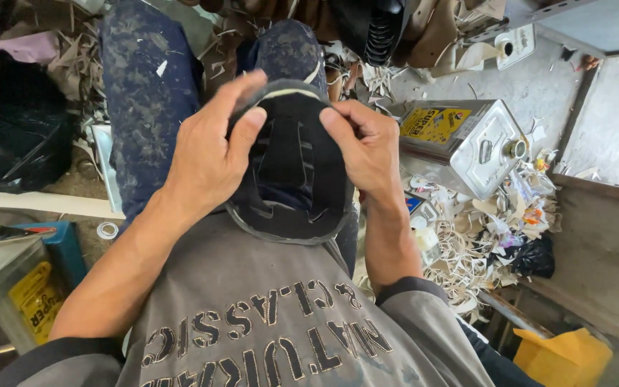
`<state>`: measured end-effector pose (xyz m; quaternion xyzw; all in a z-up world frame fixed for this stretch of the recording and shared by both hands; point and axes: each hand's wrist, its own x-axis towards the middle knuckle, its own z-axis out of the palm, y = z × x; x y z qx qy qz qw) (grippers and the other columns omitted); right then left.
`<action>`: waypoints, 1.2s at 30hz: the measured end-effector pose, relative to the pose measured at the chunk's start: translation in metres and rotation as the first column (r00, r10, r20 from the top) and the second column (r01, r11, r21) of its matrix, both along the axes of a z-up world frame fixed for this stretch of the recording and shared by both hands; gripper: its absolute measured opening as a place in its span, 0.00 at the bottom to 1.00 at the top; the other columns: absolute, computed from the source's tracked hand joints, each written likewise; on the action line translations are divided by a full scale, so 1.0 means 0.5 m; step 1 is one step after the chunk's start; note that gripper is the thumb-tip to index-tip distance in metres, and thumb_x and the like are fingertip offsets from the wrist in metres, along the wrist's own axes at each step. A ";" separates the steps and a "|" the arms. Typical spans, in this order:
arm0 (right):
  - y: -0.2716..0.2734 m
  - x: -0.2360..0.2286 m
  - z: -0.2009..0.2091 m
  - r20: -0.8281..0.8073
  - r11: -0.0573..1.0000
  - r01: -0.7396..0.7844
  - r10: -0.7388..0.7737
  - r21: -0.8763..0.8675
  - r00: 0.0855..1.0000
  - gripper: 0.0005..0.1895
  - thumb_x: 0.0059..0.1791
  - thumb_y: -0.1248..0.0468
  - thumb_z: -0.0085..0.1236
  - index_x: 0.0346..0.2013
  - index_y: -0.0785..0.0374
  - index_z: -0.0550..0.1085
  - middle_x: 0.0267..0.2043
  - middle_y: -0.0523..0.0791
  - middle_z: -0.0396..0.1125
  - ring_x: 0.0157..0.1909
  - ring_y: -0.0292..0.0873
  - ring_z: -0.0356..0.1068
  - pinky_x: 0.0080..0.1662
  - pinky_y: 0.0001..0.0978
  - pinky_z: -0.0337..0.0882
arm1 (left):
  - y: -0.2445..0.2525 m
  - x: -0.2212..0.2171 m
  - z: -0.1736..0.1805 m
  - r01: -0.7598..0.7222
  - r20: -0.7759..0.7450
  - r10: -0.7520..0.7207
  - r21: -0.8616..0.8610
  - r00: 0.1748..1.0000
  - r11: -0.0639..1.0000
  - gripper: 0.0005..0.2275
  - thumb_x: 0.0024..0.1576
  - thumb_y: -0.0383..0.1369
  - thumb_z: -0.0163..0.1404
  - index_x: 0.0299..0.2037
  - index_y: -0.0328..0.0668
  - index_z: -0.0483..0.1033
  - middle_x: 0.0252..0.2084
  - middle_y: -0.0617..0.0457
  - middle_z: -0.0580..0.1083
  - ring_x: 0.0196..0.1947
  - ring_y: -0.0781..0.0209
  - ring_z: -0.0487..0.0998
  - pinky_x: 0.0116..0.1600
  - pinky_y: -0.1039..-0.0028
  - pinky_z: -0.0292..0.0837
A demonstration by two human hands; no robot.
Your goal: The person sits on the floor and repairs a black slip-on shoe by hand. They retrieve a white foam-like insole from a plastic bag, fit it into the shoe, and press it into place. They then retrieve a second shoe from a shelf, insert a similar insole, and press it down.
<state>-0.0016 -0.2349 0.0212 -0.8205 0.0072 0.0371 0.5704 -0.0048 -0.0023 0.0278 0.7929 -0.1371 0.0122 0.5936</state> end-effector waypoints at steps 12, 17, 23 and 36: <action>0.097 0.031 0.012 -0.056 0.885 -0.193 0.238 0.424 0.970 0.17 0.60 0.60 0.44 0.57 0.64 0.75 0.52 0.53 0.75 0.42 0.44 0.81 0.41 0.27 0.82 | -0.029 -0.052 -0.028 -0.079 -0.378 0.096 0.058 0.921 0.995 0.20 0.62 0.26 0.45 0.65 0.33 0.67 0.43 0.32 0.80 0.48 0.37 0.82 0.48 0.48 0.77; 0.048 0.020 -0.039 0.125 0.968 -0.052 0.022 0.245 0.992 0.15 0.60 0.64 0.48 0.60 0.63 0.72 0.57 0.52 0.72 0.52 0.43 0.76 0.48 0.29 0.79 | 0.020 -0.045 -0.038 -0.391 -0.510 0.166 -0.373 0.844 0.841 0.07 0.64 0.24 0.47 0.47 0.37 0.79 0.39 0.42 0.81 0.41 0.52 0.86 0.45 0.63 0.86; 0.030 -0.023 -0.080 0.231 0.976 -0.122 0.078 0.183 0.970 0.29 0.55 0.52 0.57 0.69 0.56 0.65 0.74 0.47 0.52 0.72 0.44 0.58 0.66 0.38 0.68 | 0.042 -0.027 -0.047 -0.551 -0.540 0.145 -0.745 0.829 0.375 0.04 0.65 0.23 0.48 0.46 0.31 0.75 0.44 0.31 0.79 0.49 0.34 0.83 0.54 0.45 0.84; 0.112 -0.039 -0.137 0.099 0.782 -0.133 0.092 0.609 0.991 0.43 0.54 0.64 0.62 0.78 0.66 0.49 0.78 0.56 0.51 0.76 0.51 0.57 0.71 0.45 0.68 | 0.014 -0.022 0.013 -0.597 -0.587 0.128 -0.754 0.800 0.273 0.09 0.66 0.25 0.48 0.53 0.29 0.74 0.47 0.34 0.79 0.52 0.36 0.82 0.58 0.46 0.83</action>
